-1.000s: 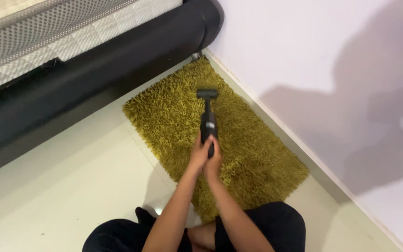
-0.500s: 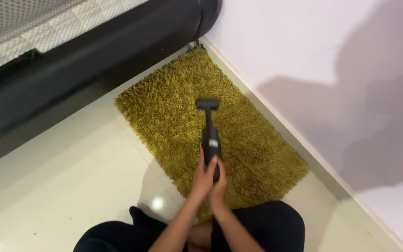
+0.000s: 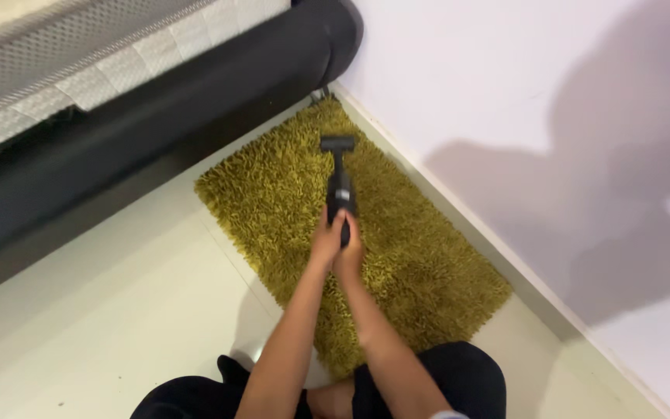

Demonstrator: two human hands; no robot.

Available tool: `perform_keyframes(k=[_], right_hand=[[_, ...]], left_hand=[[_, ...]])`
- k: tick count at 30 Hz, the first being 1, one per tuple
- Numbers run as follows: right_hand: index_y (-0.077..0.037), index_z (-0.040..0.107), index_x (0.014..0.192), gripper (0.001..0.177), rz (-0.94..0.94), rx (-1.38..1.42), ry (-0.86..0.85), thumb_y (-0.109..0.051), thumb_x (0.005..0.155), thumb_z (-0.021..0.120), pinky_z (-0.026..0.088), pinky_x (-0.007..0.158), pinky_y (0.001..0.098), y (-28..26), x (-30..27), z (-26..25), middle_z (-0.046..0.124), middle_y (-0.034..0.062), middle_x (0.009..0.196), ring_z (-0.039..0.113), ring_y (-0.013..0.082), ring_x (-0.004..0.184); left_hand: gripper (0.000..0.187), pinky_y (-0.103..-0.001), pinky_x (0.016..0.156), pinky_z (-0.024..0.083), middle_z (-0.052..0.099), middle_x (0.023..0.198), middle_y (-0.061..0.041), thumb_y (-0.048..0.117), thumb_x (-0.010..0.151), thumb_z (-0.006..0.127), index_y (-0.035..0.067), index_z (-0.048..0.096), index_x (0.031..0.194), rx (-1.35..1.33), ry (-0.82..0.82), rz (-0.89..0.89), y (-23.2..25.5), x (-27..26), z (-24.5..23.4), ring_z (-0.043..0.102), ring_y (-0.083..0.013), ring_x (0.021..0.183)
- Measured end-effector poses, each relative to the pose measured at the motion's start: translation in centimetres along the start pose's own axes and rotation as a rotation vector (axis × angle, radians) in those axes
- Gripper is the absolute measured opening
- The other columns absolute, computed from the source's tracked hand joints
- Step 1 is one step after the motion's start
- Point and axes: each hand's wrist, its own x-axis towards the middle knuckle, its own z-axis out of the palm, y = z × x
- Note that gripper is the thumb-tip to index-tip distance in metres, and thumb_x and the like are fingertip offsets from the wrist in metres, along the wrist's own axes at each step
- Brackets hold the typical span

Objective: The person uses a handheld vacuum cleaner to clean a green shaggy rug and the floor space at the base of a bed.

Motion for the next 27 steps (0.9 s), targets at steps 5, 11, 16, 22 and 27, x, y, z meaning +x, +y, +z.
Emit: perform_keyframes(k=[5, 11, 16, 22, 27], right_hand=[[-0.012, 0.058, 0.145, 0.043, 0.238, 0.289, 0.051, -0.017, 0.103, 0.055, 0.052, 0.099, 0.0387, 2.2, -12.1, -4.0, 0.061, 0.0096, 0.145, 0.064, 0.0241, 0.124], [-0.01, 0.055, 0.141, 0.053, 0.256, -0.103, 0.026, -0.008, 0.09, 0.067, 0.053, 0.099, 0.0371, 1.3, -23.5, -8.6, 0.064, 0.011, 0.137, 0.068, 0.0221, 0.12], [-0.006, 0.058, 0.14, 0.044, 0.059, -0.037, 0.074, -0.012, 0.097, 0.062, 0.052, 0.099, 0.0371, 4.6, -17.2, -6.3, 0.064, 0.0133, 0.138, 0.066, 0.0245, 0.121], [-0.01, 0.058, 0.143, 0.041, 0.116, 0.055, 0.024, -0.023, 0.104, 0.056, 0.052, 0.099, 0.0364, 4.4, -2.2, -1.5, 0.063, 0.0106, 0.138, 0.064, 0.023, 0.121], [-0.016, 0.055, 0.144, 0.047, 0.125, -0.072, -0.027, -0.021, 0.098, 0.063, 0.054, 0.095, 0.0375, 1.1, 2.0, 1.4, 0.065, 0.0101, 0.136, 0.066, 0.0236, 0.119]], left_hand=[[0.077, -0.04, 0.096, 0.053, 0.062, 0.138, -0.023, 0.052, 0.098, 0.055, 0.015, 0.03, 0.16, -0.049, 0.053, 0.076, -4.1, -13.6, -0.2, 0.067, -0.0347, 0.119], [0.083, -0.035, 0.079, 0.058, 0.076, 0.112, -0.02, 0.048, 0.092, 0.059, 0.024, 0.022, 0.162, -0.099, 0.0, -0.26, -6.2, -24.8, -0.8, 0.077, -0.0284, 0.095], [0.085, -0.038, 0.078, 0.058, 0.074, 0.118, -0.019, 0.057, 0.094, 0.048, 0.024, 0.014, 0.164, 0.072, -0.019, -0.209, -4.5, -18.6, -0.4, 0.075, -0.0302, 0.095], [0.09, -0.045, 0.096, 0.053, 0.058, 0.14, -0.027, 0.063, 0.097, 0.046, 0.016, 0.011, 0.165, 0.128, 0.039, -0.027, -3.9, -2.2, 1.7, 0.064, -0.0415, 0.118], [0.088, -0.045, 0.102, 0.05, 0.054, 0.146, -0.025, 0.065, 0.095, 0.046, 0.013, 0.024, 0.163, 0.124, 0.089, -0.056, -3.5, 4.0, 0.5, 0.06, -0.0409, 0.127]])
